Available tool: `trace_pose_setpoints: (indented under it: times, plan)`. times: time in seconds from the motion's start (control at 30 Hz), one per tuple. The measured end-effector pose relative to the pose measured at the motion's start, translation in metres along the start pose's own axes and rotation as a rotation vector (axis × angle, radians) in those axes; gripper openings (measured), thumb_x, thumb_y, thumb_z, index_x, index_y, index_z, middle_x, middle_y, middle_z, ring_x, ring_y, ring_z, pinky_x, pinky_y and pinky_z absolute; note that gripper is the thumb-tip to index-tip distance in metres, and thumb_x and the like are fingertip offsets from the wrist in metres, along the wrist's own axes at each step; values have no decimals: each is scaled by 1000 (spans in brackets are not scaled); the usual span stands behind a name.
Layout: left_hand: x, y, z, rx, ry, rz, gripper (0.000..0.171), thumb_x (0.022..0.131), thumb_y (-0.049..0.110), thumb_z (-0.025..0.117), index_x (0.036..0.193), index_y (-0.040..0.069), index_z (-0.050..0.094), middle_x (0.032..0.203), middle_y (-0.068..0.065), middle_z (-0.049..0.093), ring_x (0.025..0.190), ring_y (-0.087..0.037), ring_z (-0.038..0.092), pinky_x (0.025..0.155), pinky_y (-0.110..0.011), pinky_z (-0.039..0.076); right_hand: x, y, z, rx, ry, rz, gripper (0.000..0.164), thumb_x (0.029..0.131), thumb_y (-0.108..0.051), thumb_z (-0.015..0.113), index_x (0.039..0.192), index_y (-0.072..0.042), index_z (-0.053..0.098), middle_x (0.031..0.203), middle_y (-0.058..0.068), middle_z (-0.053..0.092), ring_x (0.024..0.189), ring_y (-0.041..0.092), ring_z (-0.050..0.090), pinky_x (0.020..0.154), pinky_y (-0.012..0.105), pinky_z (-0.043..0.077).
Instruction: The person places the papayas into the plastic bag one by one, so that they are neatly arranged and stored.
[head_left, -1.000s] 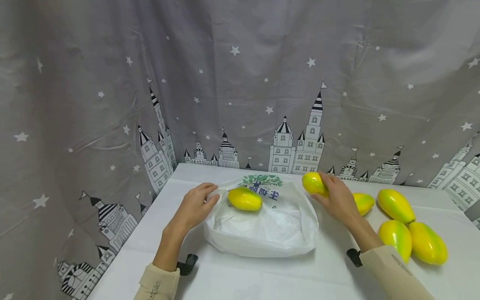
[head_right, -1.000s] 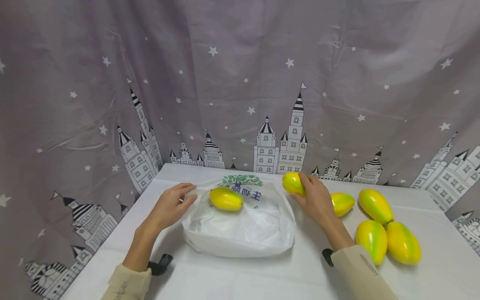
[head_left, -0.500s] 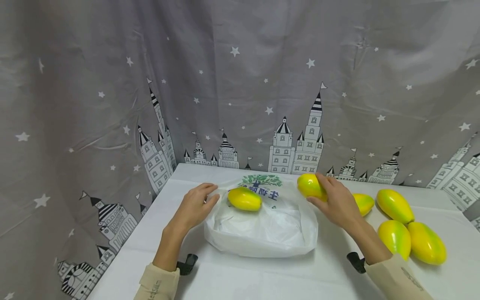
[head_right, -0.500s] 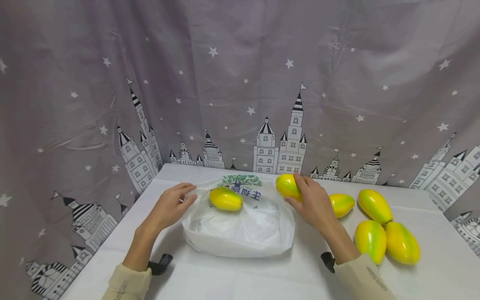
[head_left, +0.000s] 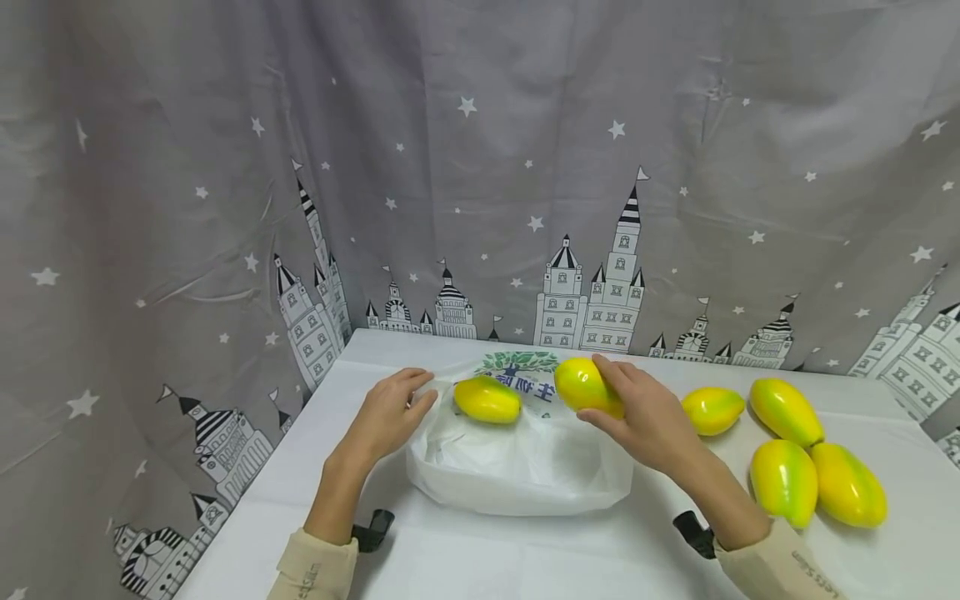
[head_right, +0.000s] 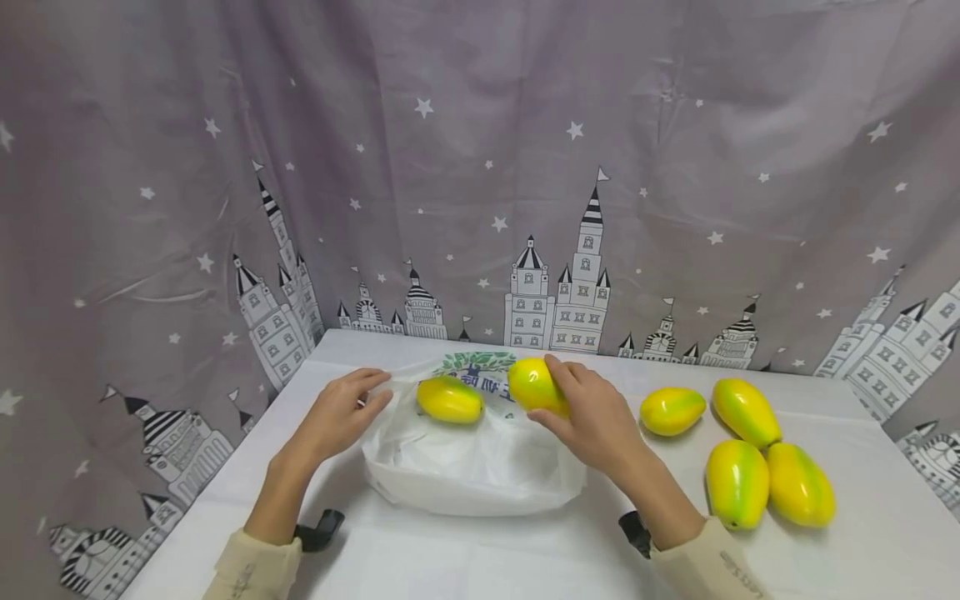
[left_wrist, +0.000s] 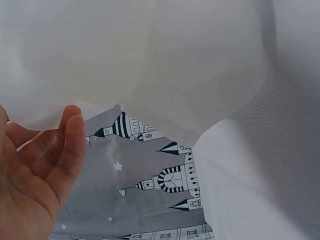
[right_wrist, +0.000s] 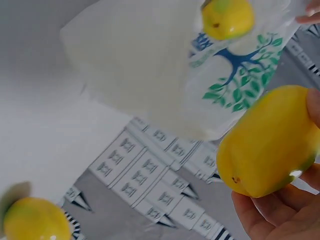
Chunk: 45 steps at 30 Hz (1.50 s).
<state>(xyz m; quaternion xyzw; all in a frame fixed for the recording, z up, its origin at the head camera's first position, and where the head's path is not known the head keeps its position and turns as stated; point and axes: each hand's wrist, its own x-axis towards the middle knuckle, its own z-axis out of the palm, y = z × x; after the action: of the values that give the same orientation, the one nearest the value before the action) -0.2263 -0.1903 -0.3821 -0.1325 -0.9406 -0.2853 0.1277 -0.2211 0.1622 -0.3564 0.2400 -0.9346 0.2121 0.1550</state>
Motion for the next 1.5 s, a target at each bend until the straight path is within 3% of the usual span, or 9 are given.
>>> trace_pose_setpoints:
  times: [0.43, 0.8, 0.93, 1.13, 1.37, 1.5]
  plan:
    - [-1, 0, -1, -18, -4, -1, 39, 97, 19, 61, 128, -5, 62, 131, -17, 60, 91, -25, 62, 82, -44, 52, 6, -32, 28, 55, -13, -78, 73, 83, -40, 79, 144, -10, 50, 128, 11, 61, 101, 25, 62, 85, 45, 55]
    - [-1, 2, -2, -12, -19, -6, 39, 97, 19, 61, 129, -4, 62, 132, -16, 60, 93, -26, 62, 85, -46, 52, 16, -60, 59, 129, -91, -126, 71, 82, -32, 81, 141, -8, 52, 130, 10, 61, 112, 27, 59, 94, 44, 50]
    - [-1, 3, -2, -18, -30, -19, 40, 97, 20, 61, 130, -4, 61, 133, -16, 59, 96, -28, 63, 88, -47, 52, 20, -69, 70, 166, -107, -121, 72, 82, -32, 81, 141, -5, 50, 131, 12, 60, 114, 31, 58, 96, 47, 48]
    - [-1, 3, -1, -19, -30, -20, 39, 98, 20, 60, 130, -3, 61, 134, -16, 58, 102, -31, 63, 90, -47, 52, 25, -79, 86, 197, -95, -82, 65, 81, -32, 82, 131, -4, 50, 116, 10, 63, 96, 23, 59, 82, 40, 52]
    - [0, 3, -1, -22, -39, -27, 41, 98, 21, 60, 131, -3, 61, 135, -16, 57, 107, -32, 63, 93, -49, 51, 29, -85, 101, 214, -103, -61, 63, 82, -33, 81, 131, -2, 57, 123, 13, 62, 105, 26, 59, 90, 43, 51]
    - [0, 2, -1, -20, -41, -25, 41, 98, 21, 60, 131, -3, 60, 135, -16, 57, 108, -33, 62, 94, -49, 51, 28, -87, 110, 217, -107, -30, 64, 82, -34, 81, 132, -2, 58, 121, 13, 61, 102, 25, 59, 88, 41, 52]
